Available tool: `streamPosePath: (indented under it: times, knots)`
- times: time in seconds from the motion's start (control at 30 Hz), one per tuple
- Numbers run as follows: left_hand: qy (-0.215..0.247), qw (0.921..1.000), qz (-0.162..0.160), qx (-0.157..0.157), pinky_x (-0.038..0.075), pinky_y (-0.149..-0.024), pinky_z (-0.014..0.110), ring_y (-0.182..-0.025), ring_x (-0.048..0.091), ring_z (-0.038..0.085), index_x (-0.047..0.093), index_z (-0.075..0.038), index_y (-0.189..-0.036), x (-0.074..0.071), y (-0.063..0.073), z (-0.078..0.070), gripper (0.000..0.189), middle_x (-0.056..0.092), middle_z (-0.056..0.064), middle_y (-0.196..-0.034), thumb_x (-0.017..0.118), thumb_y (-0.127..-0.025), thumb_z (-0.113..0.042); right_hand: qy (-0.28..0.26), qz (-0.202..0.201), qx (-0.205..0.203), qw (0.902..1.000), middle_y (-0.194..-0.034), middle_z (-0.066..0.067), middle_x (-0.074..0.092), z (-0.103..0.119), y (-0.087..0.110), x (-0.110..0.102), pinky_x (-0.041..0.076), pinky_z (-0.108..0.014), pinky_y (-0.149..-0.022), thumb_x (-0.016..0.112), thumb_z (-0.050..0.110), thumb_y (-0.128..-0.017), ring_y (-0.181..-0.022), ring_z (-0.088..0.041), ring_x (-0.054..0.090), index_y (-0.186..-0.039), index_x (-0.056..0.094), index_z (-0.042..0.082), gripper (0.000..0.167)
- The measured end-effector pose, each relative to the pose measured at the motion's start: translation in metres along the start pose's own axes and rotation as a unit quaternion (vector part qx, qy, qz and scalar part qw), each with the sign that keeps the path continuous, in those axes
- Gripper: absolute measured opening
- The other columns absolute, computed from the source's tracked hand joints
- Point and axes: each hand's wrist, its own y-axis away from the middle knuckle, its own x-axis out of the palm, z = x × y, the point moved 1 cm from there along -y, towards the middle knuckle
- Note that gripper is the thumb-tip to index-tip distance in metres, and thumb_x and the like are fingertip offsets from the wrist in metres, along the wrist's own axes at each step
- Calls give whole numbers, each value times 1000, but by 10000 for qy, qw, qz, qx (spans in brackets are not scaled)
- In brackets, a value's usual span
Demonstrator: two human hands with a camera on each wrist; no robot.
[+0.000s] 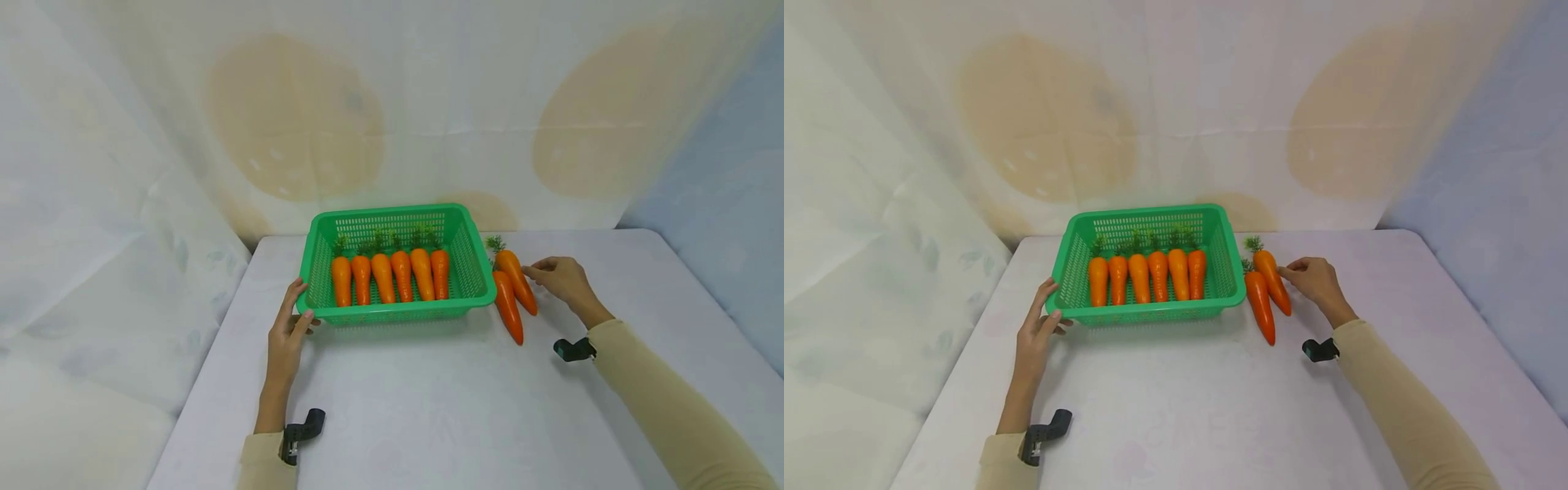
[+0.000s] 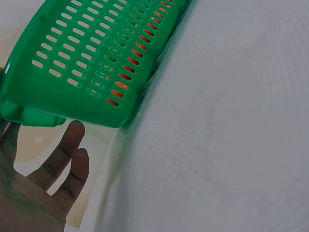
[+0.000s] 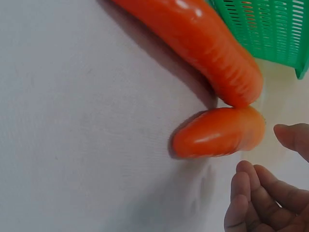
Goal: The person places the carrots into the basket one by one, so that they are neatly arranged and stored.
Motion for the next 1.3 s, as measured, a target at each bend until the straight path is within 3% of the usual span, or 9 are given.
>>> streamPosePath:
  times: [0.23, 0.73, 1.3]
  knots:
    - [-31, 9999, -24, -136, 52, -75, 37, -93, 62, 46, 42, -10, -153, 1, -1, 2, 49, 30, -1, -162, 51, -105, -9, 36, -4, 80, 10000, -117, -25, 62, -6, -7, 7, 52, -48, -89, 59, 51, -98, -103, -38, 59, -128, 58, -5, 64]
    - [-94, 9999, -8, -42, 52, -74, 40, -91, 63, 44, 42, -8, -152, 0, -2, 3, 49, 31, 1, -161, 51, -104, -7, 1, 499, 365, 9981, -129, -27, 54, -11, -13, 17, 44, -58, -97, 59, 61, -93, -114, -41, 48, -134, 55, -5, 78]
    - [-137, 9999, 6, 35, 52, -74, 41, -91, 62, 46, 42, -8, -152, -1, -1, 4, 49, 30, 2, -162, 51, -104, -9, -268, 207, 504, 9982, -129, -26, 54, -10, -7, 9, 48, -55, -92, 58, 59, -94, -109, -39, 50, -136, 55, -5, 76]
